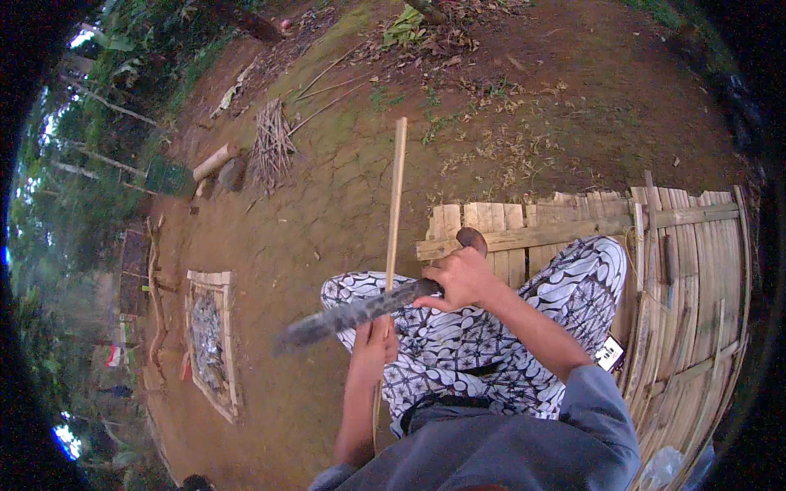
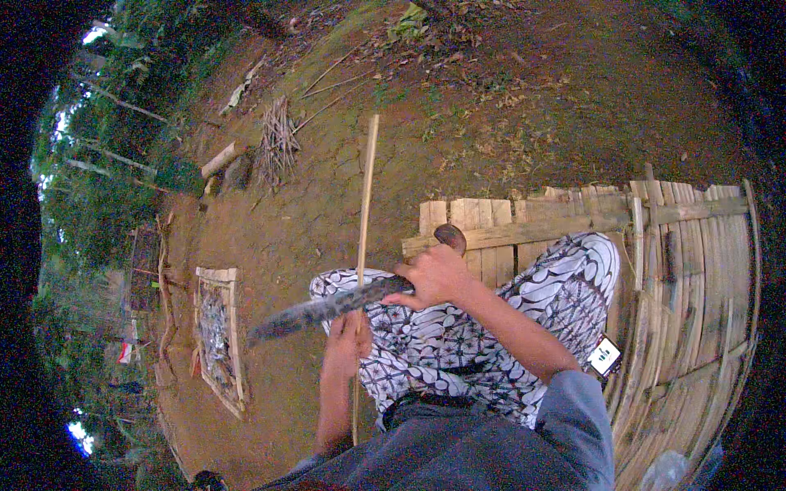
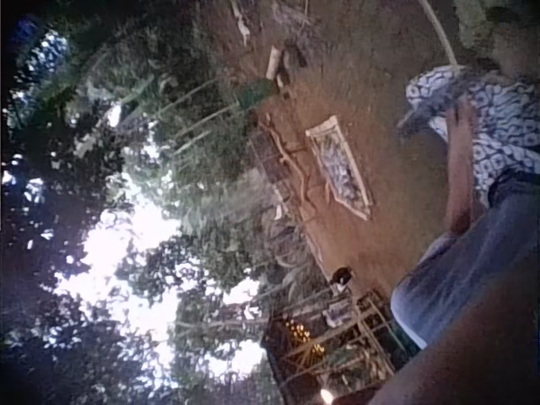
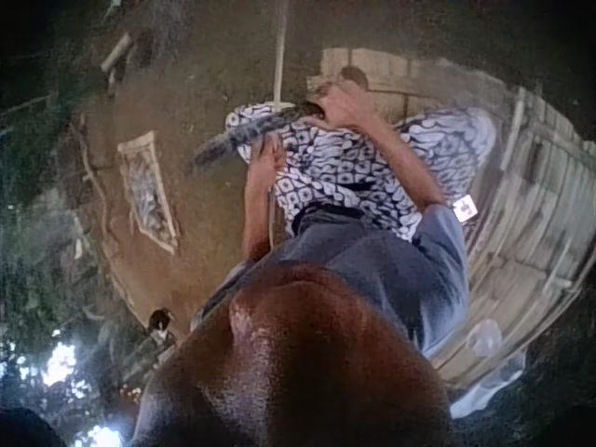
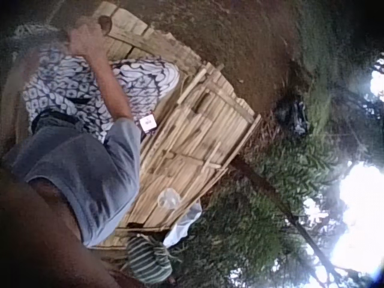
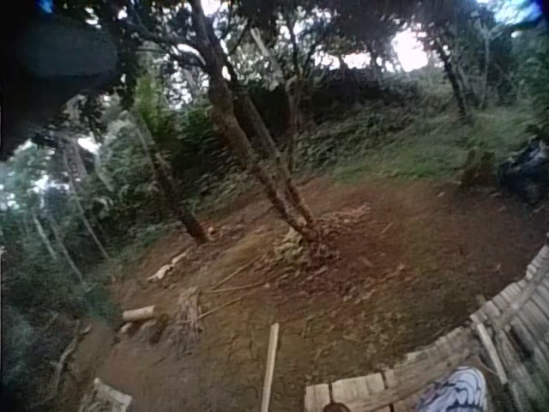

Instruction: The person sits cross-legged on a bamboo mat and uses a machete to scrape and sharpen a long, thin bamboo stick. They repeatedly draw the blade along the stick's length to smooth and thin it, occasionally pausing to inspect the edge and the stick's surface.

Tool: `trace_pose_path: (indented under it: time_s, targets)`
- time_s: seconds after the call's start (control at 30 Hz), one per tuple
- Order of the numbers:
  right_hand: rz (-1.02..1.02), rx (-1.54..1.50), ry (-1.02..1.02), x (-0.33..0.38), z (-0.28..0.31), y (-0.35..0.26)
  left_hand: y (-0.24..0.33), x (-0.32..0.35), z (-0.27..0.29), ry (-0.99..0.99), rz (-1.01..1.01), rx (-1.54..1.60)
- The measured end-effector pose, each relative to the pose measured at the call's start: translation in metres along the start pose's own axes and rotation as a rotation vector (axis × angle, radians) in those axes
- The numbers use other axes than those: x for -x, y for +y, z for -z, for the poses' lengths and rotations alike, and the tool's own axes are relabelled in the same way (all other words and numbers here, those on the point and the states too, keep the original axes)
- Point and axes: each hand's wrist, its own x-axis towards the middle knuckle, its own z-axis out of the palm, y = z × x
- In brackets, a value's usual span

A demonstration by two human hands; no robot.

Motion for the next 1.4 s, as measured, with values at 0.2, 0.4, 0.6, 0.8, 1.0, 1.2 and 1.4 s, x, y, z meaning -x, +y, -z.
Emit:
trace_pose_path:
  time_s: [0.2, 0.4, 0.6, 0.8, 1.0, 1.2, 1.4]
  targets:
    - [-0.512, -0.211, 0.111, -0.001, -0.014, 0.054, -0.004, 0.037, 0.019, -0.044, 0.011, -0.030]
    - [-0.080, -0.075, 0.049, -0.002, -0.006, 0.020, 0.004, 0.032, 0.013, -0.045, -0.010, -0.115]
    - [-0.446, -0.118, 0.110, -0.006, 0.002, 0.056, 0.006, 0.045, 0.028, -0.102, 0.020, -0.054]
    - [0.089, -0.079, 0.155, -0.004, -0.011, 0.019, 0.003, 0.030, 0.018, -0.149, 0.079, 0.064]
    - [-0.677, -0.215, 0.231, -0.004, -0.004, 0.083, -0.003, 0.080, 0.027, -0.220, 0.216, 0.095]
    - [-0.220, -0.052, 0.057, -0.004, -0.011, 0.022, 0.010, 0.048, 0.010, -0.339, 0.045, -0.100]
    - [-0.403, 0.024, -0.071, -0.004, -0.018, 0.025, 0.013, 0.036, 0.000, -0.270, -0.009, 0.191]
